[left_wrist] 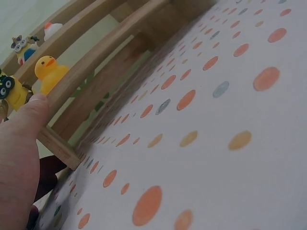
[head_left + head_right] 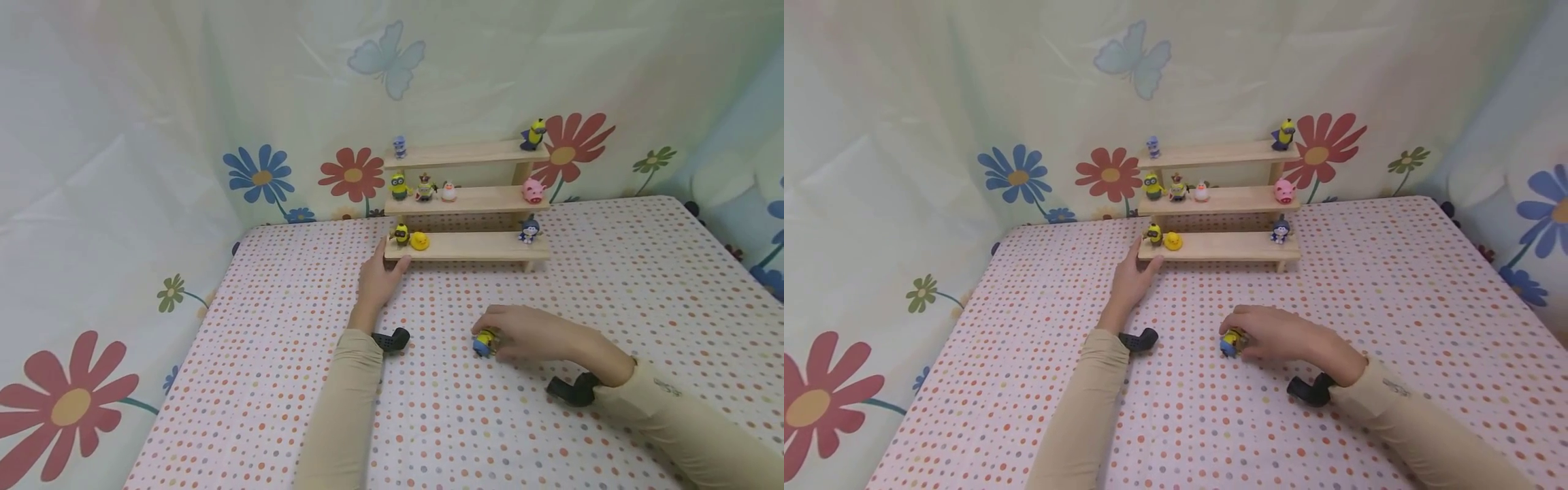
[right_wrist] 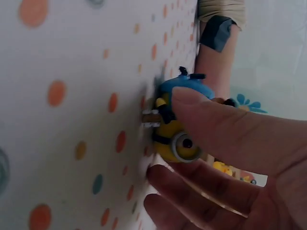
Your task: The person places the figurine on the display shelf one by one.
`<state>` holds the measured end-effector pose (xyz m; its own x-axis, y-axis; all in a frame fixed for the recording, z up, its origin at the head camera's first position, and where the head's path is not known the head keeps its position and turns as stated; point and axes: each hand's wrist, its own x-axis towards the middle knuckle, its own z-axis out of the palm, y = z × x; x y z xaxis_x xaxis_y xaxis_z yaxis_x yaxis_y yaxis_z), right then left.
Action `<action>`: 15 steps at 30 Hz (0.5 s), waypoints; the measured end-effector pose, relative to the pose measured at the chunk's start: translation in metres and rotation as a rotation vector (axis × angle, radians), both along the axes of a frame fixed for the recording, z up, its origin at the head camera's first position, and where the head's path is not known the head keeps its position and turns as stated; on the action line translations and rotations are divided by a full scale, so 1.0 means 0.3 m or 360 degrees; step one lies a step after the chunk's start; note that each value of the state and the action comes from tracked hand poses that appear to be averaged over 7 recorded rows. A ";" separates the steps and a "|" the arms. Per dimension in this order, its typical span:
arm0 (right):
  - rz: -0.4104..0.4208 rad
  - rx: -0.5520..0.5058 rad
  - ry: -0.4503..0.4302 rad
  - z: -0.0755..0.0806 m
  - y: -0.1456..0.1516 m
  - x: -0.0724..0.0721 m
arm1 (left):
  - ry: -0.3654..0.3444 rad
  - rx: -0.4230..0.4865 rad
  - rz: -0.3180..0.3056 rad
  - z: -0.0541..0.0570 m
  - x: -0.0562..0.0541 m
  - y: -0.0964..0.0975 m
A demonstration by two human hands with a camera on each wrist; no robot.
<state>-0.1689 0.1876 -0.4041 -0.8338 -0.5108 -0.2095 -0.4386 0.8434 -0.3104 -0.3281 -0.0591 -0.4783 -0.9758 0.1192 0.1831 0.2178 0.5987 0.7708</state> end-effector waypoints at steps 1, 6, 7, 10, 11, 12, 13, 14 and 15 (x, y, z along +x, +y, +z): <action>0.0000 -0.0001 0.0019 -0.004 -0.002 -0.001 | 0.0002 -0.0001 -0.0003 0.002 0.002 -0.002; -0.0025 0.0007 0.0084 -0.018 -0.008 -0.005 | -0.0008 -0.0011 -0.0006 0.004 0.009 -0.006; -0.0033 0.0008 0.0097 -0.019 -0.008 -0.006 | -0.0010 -0.0009 -0.0007 0.004 0.010 -0.006; -0.0089 -0.0016 0.0133 -0.019 -0.008 -0.008 | -0.0006 -0.0005 -0.0010 0.004 0.010 -0.005; -0.0109 -0.0033 0.0151 -0.017 -0.007 -0.008 | -0.0006 -0.0002 -0.0010 0.004 0.010 -0.004; -0.0129 -0.0055 0.0174 -0.014 -0.007 -0.010 | -0.0007 0.0001 -0.0011 0.005 0.009 -0.004; -0.0142 -0.0083 0.0198 -0.012 -0.006 -0.012 | -0.0006 0.0000 -0.0011 0.005 0.009 -0.004; -0.0155 -0.0120 0.0220 -0.008 -0.004 -0.014 | -0.0003 0.0005 -0.0012 0.006 0.008 -0.003; -0.0167 -0.0154 0.0237 -0.005 -0.003 -0.017 | 0.0000 0.0008 -0.0014 0.007 0.007 -0.003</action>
